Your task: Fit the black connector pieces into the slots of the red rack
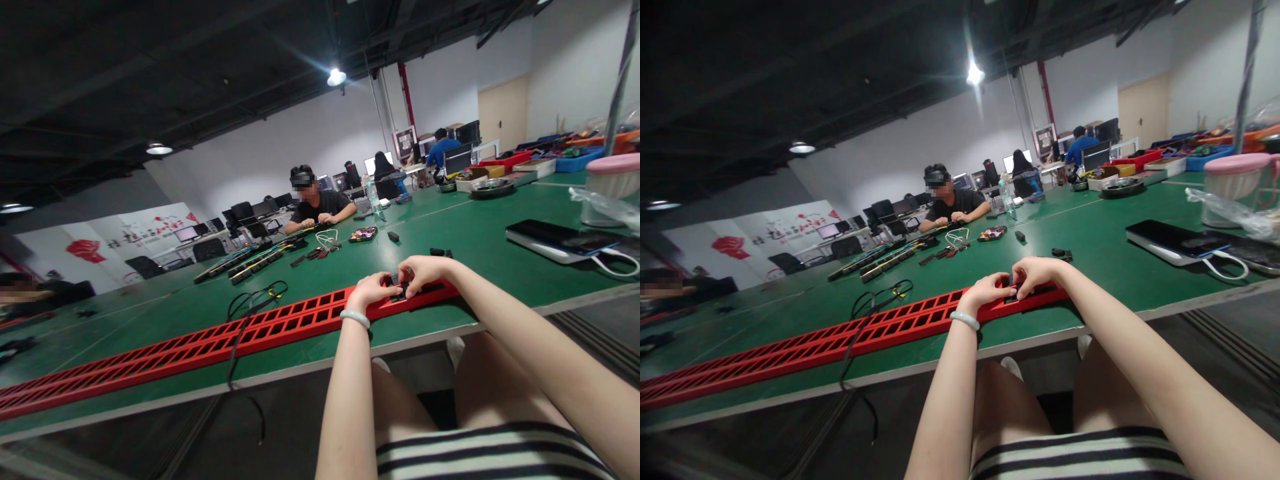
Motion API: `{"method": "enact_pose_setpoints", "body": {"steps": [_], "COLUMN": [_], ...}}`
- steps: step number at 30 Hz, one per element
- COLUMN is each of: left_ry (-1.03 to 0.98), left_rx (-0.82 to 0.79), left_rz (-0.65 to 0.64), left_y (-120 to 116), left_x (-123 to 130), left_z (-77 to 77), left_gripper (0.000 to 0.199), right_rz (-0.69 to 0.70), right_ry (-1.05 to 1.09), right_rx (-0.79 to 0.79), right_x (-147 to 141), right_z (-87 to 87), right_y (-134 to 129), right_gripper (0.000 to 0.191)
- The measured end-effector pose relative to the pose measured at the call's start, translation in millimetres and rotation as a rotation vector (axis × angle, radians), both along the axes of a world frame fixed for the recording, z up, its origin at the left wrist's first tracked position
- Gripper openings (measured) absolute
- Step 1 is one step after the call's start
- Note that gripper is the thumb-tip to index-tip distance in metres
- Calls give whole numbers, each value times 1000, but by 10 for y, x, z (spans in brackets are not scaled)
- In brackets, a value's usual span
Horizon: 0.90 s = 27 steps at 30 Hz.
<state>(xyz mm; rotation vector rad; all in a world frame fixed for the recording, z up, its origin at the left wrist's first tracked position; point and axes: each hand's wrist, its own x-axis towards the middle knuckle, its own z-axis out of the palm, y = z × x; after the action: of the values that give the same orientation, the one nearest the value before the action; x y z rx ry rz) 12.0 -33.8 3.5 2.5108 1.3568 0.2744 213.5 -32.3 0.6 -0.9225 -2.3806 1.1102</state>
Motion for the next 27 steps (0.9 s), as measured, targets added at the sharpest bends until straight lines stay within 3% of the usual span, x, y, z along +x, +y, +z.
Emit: {"method": "enact_pose_setpoints", "body": {"steps": [17, 23, 27], "left_ry": [16, 28, 24], "left_rx": [-13, -19, -18], "left_rz": [27, 30, 15], "left_y": [-35, -67, -70], "left_x": [17, 21, 26], "left_z": [32, 59, 56], "left_gripper": [59, 60, 58], "right_rz": [-23, -82, -47], "right_ry": [-89, -157, -179], "right_rx": [23, 128, 135], "right_x": [-58, -71, -73], "right_z": [49, 66, 80], "right_y": [-47, -67, -83], "right_gripper": [49, 50, 47]}}
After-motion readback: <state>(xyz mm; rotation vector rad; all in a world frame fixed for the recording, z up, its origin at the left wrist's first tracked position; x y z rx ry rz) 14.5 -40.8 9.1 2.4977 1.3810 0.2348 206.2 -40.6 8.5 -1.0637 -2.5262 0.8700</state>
